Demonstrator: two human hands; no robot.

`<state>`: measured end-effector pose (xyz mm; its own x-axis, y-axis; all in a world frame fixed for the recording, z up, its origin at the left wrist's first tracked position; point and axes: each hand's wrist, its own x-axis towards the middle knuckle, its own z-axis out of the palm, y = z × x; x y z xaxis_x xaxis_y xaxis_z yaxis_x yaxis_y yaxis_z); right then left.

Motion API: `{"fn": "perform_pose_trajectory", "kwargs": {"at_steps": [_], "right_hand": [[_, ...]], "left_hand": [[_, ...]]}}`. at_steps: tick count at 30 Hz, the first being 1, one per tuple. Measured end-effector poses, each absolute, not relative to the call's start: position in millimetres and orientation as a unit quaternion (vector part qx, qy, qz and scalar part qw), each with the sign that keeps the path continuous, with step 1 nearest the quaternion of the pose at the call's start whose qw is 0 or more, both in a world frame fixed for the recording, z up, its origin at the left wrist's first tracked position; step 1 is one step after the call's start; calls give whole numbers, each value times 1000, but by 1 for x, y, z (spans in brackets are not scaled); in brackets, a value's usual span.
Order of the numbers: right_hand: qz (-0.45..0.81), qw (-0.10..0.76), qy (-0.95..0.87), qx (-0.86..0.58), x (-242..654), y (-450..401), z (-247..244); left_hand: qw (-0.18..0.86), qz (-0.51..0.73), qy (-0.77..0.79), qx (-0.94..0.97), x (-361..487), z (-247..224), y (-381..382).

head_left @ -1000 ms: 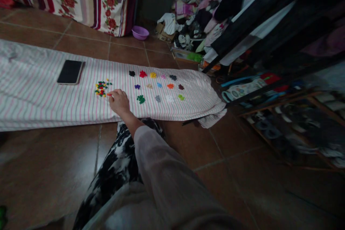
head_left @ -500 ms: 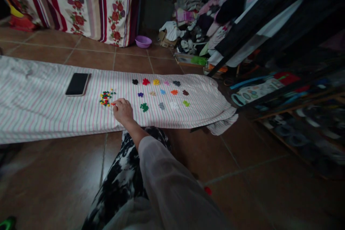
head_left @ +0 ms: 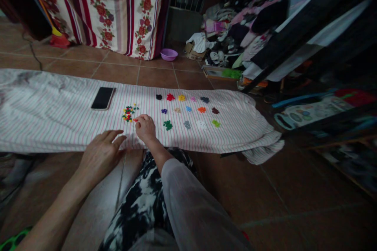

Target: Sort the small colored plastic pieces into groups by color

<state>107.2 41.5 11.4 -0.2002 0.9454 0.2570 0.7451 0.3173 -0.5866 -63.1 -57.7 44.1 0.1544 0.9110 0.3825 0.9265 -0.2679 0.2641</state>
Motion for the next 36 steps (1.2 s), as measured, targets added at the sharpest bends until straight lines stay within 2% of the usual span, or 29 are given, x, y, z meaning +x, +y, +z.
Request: {"fn": "perform_pose_trajectory", "kwargs": {"at_steps": [9, 16, 24, 31, 36], "right_hand": [[172, 303, -752, -559, 108, 44, 11], [149, 303, -760, -556, 108, 43, 5], [135, 307, -766, -548, 110, 43, 2], [160, 326, -756, -544, 112, 46, -1], [223, 361, -719, -550, 114, 54, -3]], "left_hand": [[43, -238, -642, -728, -85, 6, 25], [55, -216, -730, -646, -68, 1, 27], [53, -182, -721, -666, -68, 4, 34], [61, -202, -698, -684, -71, 5, 29], [61, -201, -694, -689, -71, 4, 30]]}}
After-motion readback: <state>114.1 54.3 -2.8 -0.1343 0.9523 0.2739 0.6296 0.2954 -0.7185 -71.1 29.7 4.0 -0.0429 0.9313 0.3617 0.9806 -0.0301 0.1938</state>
